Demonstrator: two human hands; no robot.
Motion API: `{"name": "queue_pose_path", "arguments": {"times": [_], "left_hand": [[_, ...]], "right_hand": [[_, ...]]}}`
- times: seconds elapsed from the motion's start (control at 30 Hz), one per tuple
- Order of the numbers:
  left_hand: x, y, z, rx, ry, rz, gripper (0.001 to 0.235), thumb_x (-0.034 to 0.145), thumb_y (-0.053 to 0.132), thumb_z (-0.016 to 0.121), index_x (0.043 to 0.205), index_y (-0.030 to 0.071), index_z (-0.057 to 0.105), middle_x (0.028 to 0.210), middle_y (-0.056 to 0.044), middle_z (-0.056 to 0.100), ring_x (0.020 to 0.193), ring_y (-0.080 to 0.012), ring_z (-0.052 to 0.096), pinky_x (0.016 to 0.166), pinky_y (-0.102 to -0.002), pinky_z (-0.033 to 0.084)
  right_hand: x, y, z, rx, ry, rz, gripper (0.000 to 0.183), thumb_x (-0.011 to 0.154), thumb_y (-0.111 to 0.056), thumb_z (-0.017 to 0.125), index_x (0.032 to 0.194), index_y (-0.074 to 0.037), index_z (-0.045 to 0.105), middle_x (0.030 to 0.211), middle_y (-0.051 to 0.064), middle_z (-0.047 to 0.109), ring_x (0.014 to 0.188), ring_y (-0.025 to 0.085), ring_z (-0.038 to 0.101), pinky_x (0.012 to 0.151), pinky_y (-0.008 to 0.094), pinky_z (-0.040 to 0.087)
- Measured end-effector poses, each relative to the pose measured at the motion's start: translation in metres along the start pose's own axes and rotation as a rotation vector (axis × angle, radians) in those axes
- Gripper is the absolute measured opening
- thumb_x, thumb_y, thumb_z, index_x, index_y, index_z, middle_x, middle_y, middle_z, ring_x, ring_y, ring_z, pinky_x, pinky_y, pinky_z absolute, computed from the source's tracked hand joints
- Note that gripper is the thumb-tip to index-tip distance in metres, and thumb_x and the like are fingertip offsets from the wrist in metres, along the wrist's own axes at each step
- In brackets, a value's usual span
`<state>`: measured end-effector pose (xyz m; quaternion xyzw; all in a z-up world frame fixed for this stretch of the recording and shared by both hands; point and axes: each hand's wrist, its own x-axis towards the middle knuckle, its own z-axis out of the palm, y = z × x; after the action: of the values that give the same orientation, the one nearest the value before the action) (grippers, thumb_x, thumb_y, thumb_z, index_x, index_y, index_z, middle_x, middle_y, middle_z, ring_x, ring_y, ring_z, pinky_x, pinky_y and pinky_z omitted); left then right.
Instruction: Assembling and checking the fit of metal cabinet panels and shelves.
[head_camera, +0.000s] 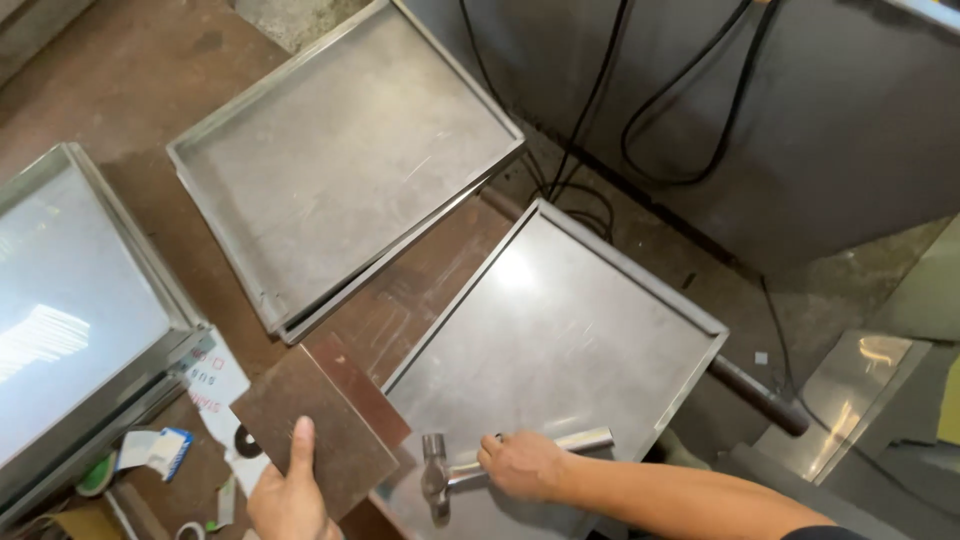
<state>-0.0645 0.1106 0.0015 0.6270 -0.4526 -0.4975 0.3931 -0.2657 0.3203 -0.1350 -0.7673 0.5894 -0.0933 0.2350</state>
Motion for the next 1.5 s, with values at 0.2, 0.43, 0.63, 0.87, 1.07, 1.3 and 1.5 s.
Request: {"name": "queue_pose_path", "arguments": {"times": [0.2,0.43,0.63,0.87,1.07,1.3,1.5], "left_hand": [[-0.06,-0.053,0.082,0.559,0.031,-0.133,0.056,0.097,0.036,0.073,0.125,-0.013,0.068,0.118,-0.024,0.073,0.11,-0.031,0.067,0.098,-0.042,0.05],[-0.158,-0.028,0.257,-0.084,0.042,-0.478,0.045,0.088,0.032,0.075,0.103,-0.011,0.071,0.103,-0.018,0.077,0.087,-0.022,0.071,0.078,-0.036,0.057],[-0.179,-0.028,0.339,-0.04,0.06,-0.545,0.04,0.091,0.031,0.074,0.097,-0.008,0.07,0.1,-0.017,0.077,0.088,-0.0197,0.071,0.078,-0.034,0.057],[-0.172,-0.034,0.391,-0.069,0.097,-0.492,0.043,0.092,0.032,0.075,0.097,-0.01,0.068,0.102,-0.017,0.077,0.087,-0.0207,0.07,0.078,-0.034,0.057],[-0.159,-0.043,0.424,-0.066,0.101,-0.511,0.043,0.09,0.032,0.075,0.1,-0.009,0.068,0.104,-0.017,0.076,0.089,-0.0215,0.072,0.079,-0.035,0.058],[-0.155,-0.049,0.427,-0.075,0.074,-0.49,0.046,0.09,0.033,0.076,0.105,-0.01,0.068,0.108,-0.017,0.076,0.094,-0.0199,0.071,0.085,-0.033,0.057],[-0.131,-0.024,0.442,0.082,0.043,-0.396,0.047,0.088,0.031,0.077,0.111,-0.009,0.069,0.11,-0.017,0.076,0.096,-0.0208,0.07,0.086,-0.034,0.056]], "right_hand": [[-0.128,0.077,-0.12,0.411,-0.258,0.181,0.038,0.102,-0.037,0.065,0.101,0.0,0.06,0.096,0.02,0.064,0.086,0.043,0.064,0.074,0.053,0.051],[-0.273,0.218,-0.149,0.77,-0.117,0.792,0.049,0.087,-0.041,0.075,0.124,-0.011,0.065,0.079,0.015,0.074,0.071,0.031,0.07,0.065,0.044,0.054],[-0.296,0.306,-0.183,0.837,-0.025,1.222,0.041,0.094,-0.04,0.072,0.118,-0.01,0.059,0.061,0.011,0.059,0.052,0.022,0.057,0.05,0.041,0.046],[-0.287,0.365,-0.166,1.041,0.124,1.215,0.034,0.098,-0.031,0.07,0.109,-0.001,0.06,0.053,0.007,0.051,0.043,0.018,0.05,0.041,0.036,0.04],[-0.254,0.372,-0.129,1.367,0.233,0.997,0.026,0.093,-0.021,0.066,0.109,-0.003,0.056,0.056,0.0,0.046,0.041,0.012,0.046,0.037,0.032,0.037],[-0.208,0.381,-0.127,1.387,0.185,0.842,0.022,0.094,-0.023,0.066,0.109,-0.007,0.06,0.062,-0.002,0.054,0.05,0.008,0.053,0.042,0.027,0.044],[-0.152,0.39,-0.148,1.283,0.124,0.901,0.024,0.097,-0.027,0.065,0.095,-0.006,0.054,0.058,0.001,0.049,0.043,0.012,0.047,0.038,0.031,0.04]]}}
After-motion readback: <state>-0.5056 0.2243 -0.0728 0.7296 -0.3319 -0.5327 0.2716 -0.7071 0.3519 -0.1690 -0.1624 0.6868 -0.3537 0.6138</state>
